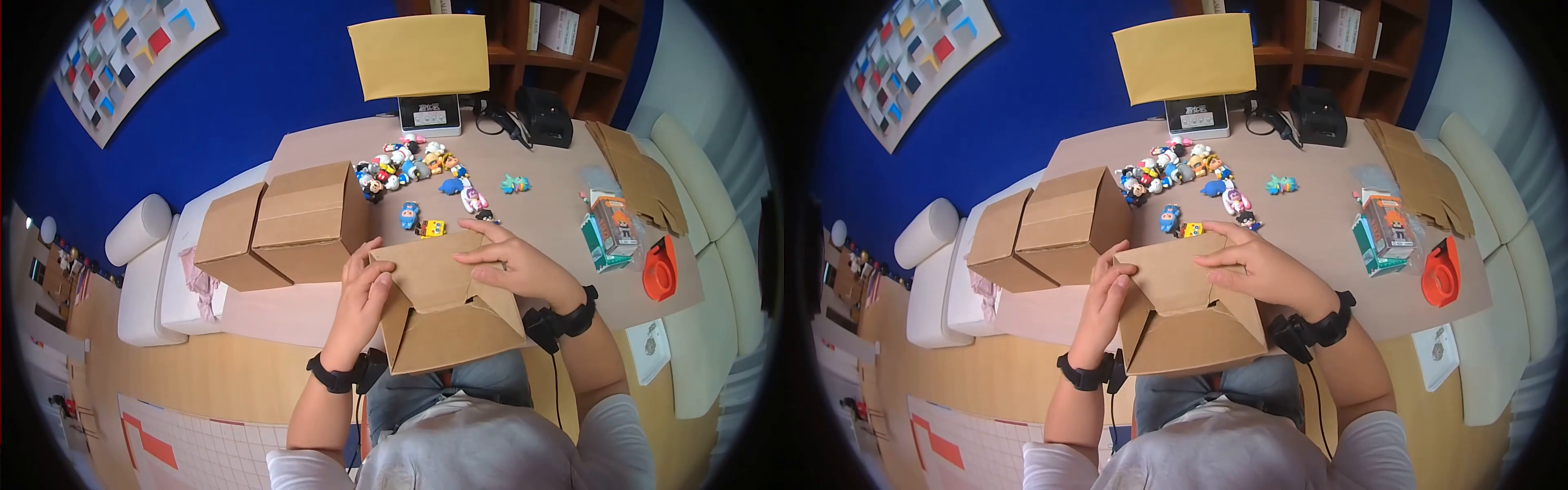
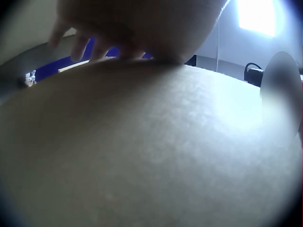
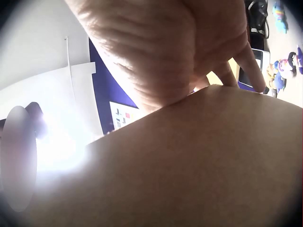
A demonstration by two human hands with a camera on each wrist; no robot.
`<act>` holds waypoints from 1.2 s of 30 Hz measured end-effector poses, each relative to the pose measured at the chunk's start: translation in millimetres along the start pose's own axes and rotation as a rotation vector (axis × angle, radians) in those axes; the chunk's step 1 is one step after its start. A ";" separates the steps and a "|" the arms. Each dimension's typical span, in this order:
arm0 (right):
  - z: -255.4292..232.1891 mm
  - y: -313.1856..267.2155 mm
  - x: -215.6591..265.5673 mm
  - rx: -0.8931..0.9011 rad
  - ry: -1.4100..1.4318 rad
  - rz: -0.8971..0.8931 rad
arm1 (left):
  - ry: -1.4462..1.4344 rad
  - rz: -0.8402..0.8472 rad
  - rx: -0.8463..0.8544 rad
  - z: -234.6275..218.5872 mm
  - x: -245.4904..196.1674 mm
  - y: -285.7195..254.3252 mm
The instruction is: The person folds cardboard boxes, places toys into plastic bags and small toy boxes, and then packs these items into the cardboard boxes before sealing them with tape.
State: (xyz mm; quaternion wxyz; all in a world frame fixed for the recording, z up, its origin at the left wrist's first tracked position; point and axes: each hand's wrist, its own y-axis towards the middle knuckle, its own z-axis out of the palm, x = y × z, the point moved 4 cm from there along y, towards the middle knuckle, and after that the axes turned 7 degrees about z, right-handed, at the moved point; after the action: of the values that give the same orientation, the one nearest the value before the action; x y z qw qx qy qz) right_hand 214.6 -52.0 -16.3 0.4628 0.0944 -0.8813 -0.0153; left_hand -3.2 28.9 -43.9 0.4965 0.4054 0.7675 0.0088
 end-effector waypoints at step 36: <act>37.8 -41.8 16.8 -0.492 0.699 -0.066 | -0.372 0.354 -0.293 -11.5 -11.9 -44.6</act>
State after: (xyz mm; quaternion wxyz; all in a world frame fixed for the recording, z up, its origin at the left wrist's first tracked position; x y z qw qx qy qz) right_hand 180.7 -98.4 -29.1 0.7417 0.0087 -0.6380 -0.2067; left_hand -37.3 -4.0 -47.7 0.6728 0.4515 0.5711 0.1315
